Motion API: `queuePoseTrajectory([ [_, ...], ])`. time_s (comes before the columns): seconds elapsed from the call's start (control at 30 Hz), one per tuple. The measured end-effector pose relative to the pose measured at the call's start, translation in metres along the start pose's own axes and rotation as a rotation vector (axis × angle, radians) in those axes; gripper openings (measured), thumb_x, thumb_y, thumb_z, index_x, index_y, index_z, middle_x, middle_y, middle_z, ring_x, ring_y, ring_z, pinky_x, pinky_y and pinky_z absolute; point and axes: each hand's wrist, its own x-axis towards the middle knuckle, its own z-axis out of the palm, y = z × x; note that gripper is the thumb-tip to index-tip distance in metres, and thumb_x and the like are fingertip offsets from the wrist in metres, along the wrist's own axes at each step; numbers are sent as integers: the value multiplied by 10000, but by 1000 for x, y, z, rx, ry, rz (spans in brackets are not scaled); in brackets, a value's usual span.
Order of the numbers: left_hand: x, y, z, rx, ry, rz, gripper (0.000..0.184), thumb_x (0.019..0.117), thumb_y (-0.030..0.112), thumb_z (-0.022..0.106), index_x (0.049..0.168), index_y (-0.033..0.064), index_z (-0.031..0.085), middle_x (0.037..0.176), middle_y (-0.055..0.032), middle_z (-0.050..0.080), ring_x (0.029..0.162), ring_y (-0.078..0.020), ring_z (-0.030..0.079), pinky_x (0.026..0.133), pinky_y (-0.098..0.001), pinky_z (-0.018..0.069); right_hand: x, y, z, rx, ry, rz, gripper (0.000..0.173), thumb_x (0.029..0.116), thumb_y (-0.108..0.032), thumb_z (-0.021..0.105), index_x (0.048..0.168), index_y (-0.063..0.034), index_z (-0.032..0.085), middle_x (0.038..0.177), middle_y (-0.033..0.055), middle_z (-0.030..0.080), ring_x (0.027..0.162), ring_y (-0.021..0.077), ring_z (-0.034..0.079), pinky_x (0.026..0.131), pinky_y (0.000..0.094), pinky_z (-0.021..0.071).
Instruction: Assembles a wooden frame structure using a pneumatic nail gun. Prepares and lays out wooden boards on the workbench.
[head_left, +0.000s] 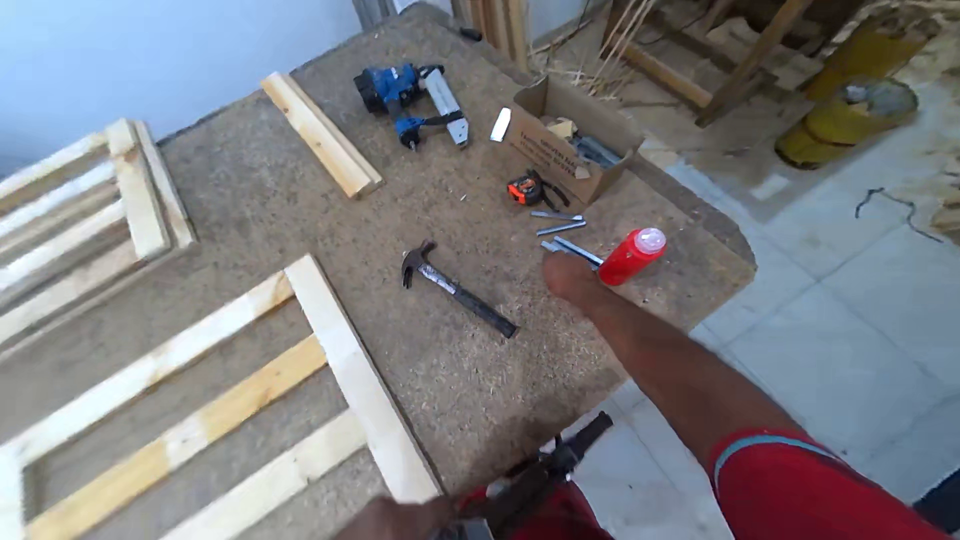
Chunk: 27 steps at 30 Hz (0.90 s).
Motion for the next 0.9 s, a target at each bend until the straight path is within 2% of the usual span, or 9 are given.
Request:
queuePoseTrajectory([
  [0.13, -9, -16, 14, -25, 108, 78, 376, 795, 394, 792, 1033, 121, 691, 726, -46, 692, 629, -183, 694, 521, -444, 572, -39, 0, -24, 146, 108, -98, 251, 1014, -248, 567, 1100, -49, 692, 1055, 221, 699, 989, 437, 689, 782, 675, 545],
  [0.2, -12, -19, 22, -25, 176, 87, 367, 799, 440, 747, 1009, 145, 684, 702, -2, 667, 601, -126, 667, 488, -393, 554, -106, -14, -58, 508, 175, -138, 252, 988, -269, 649, 1145, -80, 709, 1011, 120, 734, 905, 282, 717, 805, 556, 585],
  [0.27, -13, -18, 26, -27, 216, 74, 351, 797, 465, 721, 984, 171, 685, 679, 32, 649, 581, -88, 649, 470, -362, 541, -187, -30, -80, 874, 234, -210, 247, 941, -217, 724, 1139, -71, 694, 950, 52, 737, 787, 170, 732, 727, 420, 653],
  [0.37, -11, -15, 28, -6, 237, 60, 322, 778, 477, 713, 927, 194, 673, 647, 65, 618, 554, -55, 620, 446, -329, 512, -280, -45, -73, 1096, 375, -301, 209, 933, -184, 738, 1111, -92, 680, 886, 2, 738, 706, 136, 720, 617, 338, 653],
  [0.53, -8, -9, 31, 36, 206, 62, 300, 769, 484, 700, 905, 219, 658, 624, 97, 587, 543, -30, 598, 442, -306, 499, -335, -55, -43, 1194, 596, -213, 191, 901, -121, 759, 1076, -121, 681, 872, -9, 737, 695, 136, 724, 625, 321, 663],
  [0.7, -9, -5, 37, 77, 193, 125, 280, 785, 476, 683, 907, 225, 656, 629, 100, 583, 541, -32, 597, 434, -307, 498, -364, -67, -26, 1023, 665, -234, 175, 930, -182, 749, 1082, -153, 668, 917, -51, 724, 728, 84, 724, 641, 285, 667],
  [0.77, -12, -5, 40, 78, 194, 146, 281, 786, 469, 679, 912, 218, 662, 633, 94, 589, 544, -41, 604, 436, -312, 501, -376, -69, -22, 934, 654, -354, 162, 959, -245, 732, 1075, -149, 670, 959, -24, 729, 794, 87, 731, 672, 301, 666],
  [0.83, -16, -8, 41, 71, 200, 170, 285, 796, 469, 677, 920, 213, 666, 638, 93, 592, 547, -37, 602, 439, -309, 499, -383, -59, -18, 936, 589, -526, 301, 997, -436, 667, 1143, -175, 691, 1078, 3, 757, 985, 138, 741, 805, 369, 655],
  [0.9, -20, -14, 42, 60, 223, 214, 292, 799, 469, 679, 937, 211, 670, 650, 101, 599, 552, -20, 598, 438, -289, 497, -363, -32, -2, 966, 618, -487, 419, 1032, -579, 511, 1191, -231, 682, 1155, -23, 752, 1082, 161, 725, 899, 418, 633],
])
